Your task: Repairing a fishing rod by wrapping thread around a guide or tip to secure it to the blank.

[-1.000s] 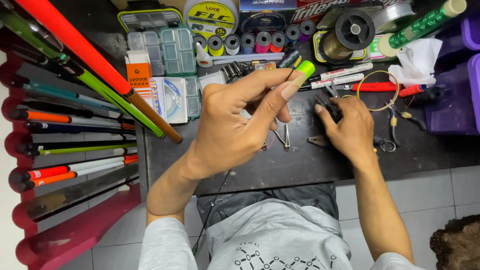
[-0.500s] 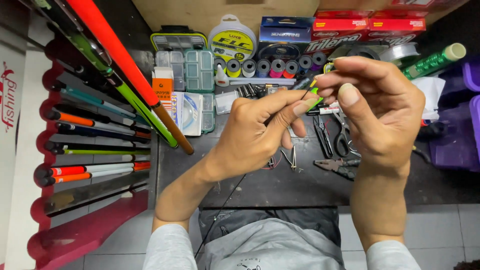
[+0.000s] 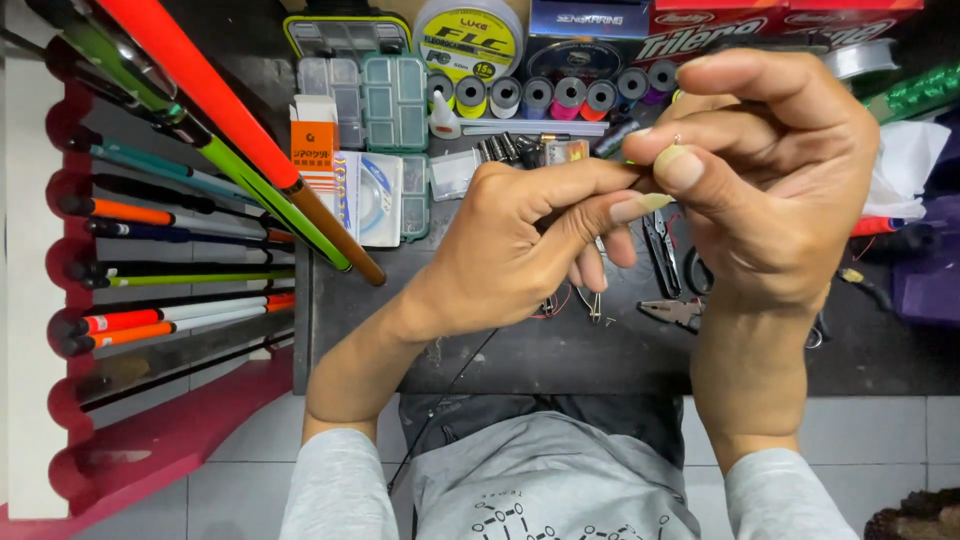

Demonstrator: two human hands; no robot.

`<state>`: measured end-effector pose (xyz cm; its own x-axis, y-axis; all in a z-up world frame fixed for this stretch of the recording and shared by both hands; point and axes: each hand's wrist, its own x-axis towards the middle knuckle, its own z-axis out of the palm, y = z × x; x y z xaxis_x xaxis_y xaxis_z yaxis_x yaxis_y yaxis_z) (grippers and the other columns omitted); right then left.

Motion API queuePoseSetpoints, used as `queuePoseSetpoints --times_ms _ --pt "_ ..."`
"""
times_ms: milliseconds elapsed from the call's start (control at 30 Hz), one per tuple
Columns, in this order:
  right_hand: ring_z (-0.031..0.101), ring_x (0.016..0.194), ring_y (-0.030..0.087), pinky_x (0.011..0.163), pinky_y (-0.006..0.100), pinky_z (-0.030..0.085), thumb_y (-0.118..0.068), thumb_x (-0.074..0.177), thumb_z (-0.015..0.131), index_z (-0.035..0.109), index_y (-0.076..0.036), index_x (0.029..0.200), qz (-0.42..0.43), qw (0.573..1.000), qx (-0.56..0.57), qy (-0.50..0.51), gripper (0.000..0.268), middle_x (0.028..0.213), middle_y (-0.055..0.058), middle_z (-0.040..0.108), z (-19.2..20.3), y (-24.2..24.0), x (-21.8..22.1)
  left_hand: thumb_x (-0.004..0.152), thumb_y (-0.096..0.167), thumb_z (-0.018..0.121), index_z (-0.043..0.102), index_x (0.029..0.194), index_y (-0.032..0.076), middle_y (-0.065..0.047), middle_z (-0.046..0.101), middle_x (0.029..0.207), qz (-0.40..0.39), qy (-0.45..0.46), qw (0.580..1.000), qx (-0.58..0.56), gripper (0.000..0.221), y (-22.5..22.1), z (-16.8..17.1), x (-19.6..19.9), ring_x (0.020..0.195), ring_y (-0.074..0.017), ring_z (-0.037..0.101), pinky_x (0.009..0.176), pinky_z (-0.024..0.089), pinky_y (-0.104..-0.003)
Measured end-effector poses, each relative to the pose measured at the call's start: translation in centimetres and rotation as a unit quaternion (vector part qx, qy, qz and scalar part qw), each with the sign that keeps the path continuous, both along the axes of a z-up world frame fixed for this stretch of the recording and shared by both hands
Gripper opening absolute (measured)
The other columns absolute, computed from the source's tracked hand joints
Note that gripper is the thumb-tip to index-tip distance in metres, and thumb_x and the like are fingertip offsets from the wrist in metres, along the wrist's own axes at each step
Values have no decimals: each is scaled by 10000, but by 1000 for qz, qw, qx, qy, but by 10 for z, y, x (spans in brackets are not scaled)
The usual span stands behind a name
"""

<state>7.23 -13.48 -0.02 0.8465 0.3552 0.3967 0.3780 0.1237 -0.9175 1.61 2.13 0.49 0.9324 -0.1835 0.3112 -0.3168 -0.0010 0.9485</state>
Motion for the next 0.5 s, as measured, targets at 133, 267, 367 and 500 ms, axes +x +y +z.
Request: queuePoseSetpoints --times_ms 133,267,367,500 --pt "569 709 175 692 247 489 -36 843 619 429 26 1084 -19 1000 23 11 313 862 158 591 1 2 -3 880 206 477 578 989 56 -71 628 688 11 9 1000 10 211 1 6 1 508 -119 618 494 510 -169" --pt "520 687 191 718 255 438 2 851 623 378 51 1126 -21 1000 10 -12 371 808 145 559 0 0 -1 840 147 580 583 972 50 -18 566 703 21 -3 999 45 164 2 9 1 590 -56 500 571 445 -178" --pt "498 663 189 714 270 425 7 829 638 373 42 1118 -10 999 25 -18 394 783 136 546 -4 -2 2 848 125 581 590 973 53 -10 549 667 19 -4 999 48 144 2 8 0 572 -51 475 558 431 -174" --pt "525 663 193 669 262 426 6 813 645 343 -7 1017 2 999 35 -6 364 796 165 554 -6 -2 5 860 113 535 569 921 37 -45 609 697 14 -20 999 32 103 2 10 0 607 -72 590 575 504 -165"
